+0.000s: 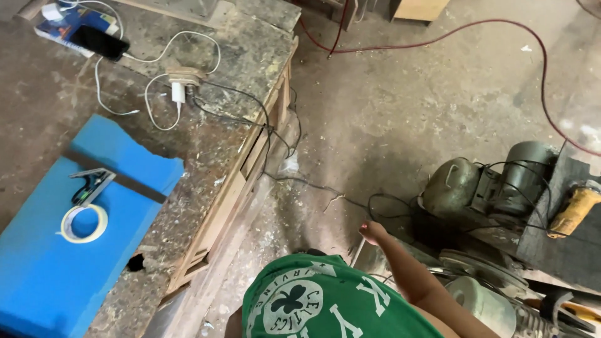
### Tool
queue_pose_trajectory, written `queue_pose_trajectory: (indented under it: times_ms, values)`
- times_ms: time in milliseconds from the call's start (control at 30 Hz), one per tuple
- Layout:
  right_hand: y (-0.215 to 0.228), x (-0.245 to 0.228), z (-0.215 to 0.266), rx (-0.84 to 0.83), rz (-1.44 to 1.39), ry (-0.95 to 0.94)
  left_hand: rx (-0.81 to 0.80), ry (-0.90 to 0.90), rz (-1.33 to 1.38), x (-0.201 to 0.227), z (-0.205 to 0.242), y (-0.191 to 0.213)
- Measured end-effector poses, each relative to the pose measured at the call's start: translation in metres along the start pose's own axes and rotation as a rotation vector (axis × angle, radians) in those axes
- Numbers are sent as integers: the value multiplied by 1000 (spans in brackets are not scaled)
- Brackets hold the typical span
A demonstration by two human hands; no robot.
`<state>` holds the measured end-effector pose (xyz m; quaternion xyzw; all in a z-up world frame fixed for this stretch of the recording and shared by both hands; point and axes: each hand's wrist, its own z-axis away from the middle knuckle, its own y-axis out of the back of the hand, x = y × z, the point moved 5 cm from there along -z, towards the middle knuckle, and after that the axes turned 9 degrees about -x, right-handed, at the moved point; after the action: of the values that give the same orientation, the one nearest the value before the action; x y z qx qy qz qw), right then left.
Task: Measuring and marking a wooden door panel for hardware installation using a square, tape measure, and pencil.
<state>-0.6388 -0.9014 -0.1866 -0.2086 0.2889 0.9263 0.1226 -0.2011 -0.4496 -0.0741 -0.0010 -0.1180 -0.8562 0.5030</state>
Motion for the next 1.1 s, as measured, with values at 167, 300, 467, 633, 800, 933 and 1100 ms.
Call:
queue_pose_trajectory:
  times_ms: [167, 300, 467, 633, 800, 933, 1100]
  values:
    - [-1, 27, 24, -7, 29, -187, 36, 11, -158, 38, -40, 32]
    - [-26, 62, 22, -84, 150, -281, 1053, -291, 39, 63, 28, 34]
    - [-41, 40, 15, -67, 135, -315, 465, -192, 79, 49, -4, 47]
    - [-32, -36, 8, -55, 157, -241, 185, -57, 174, 7, -20, 52]
    - [-33, -145, 6, -105, 341, -135, 229, -6, 263, -48, -10, 63]
    - [-51, -270, 16, -237, 507, 85, 341, 76, 441, -101, -30, 44]
    - [-81, -455, 77, -251, 593, 452, 389, 87, 749, -121, -6, 6]
